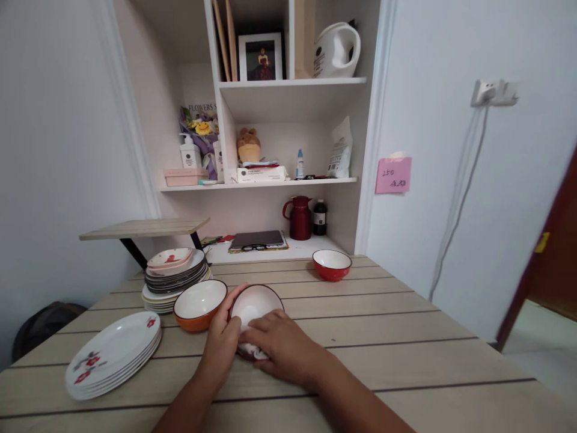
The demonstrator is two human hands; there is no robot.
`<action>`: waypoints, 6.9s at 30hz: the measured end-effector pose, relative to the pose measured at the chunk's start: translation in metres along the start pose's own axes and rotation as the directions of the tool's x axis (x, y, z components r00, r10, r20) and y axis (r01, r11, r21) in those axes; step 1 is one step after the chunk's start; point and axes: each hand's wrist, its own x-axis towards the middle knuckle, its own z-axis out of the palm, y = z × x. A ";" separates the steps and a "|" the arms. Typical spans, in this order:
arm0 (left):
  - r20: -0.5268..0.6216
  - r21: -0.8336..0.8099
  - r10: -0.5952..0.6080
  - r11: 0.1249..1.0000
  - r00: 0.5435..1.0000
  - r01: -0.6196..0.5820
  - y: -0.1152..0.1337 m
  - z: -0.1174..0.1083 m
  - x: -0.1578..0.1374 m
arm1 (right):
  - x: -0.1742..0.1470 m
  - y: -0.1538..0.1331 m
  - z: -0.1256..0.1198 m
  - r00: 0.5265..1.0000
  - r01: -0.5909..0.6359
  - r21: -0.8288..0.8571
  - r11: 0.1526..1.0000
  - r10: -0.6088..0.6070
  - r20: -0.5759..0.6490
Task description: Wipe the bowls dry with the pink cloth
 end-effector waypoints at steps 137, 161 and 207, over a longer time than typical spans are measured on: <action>-0.049 0.138 -0.021 0.990 0.999 0.028 -0.009 0.009 -0.001 | -0.004 0.001 0.016 0.982 -0.129 0.184 0.974 0.151 -0.111; -0.109 -0.060 -0.083 0.995 0.991 0.077 -0.004 -0.003 0.001 | -0.001 -0.009 0.022 0.975 -0.090 0.368 0.926 0.157 -0.158; 0.034 0.150 0.136 0.979 0.990 -0.139 -0.012 0.006 -0.004 | -0.011 0.005 0.006 0.991 -0.071 0.094 0.993 0.081 -0.106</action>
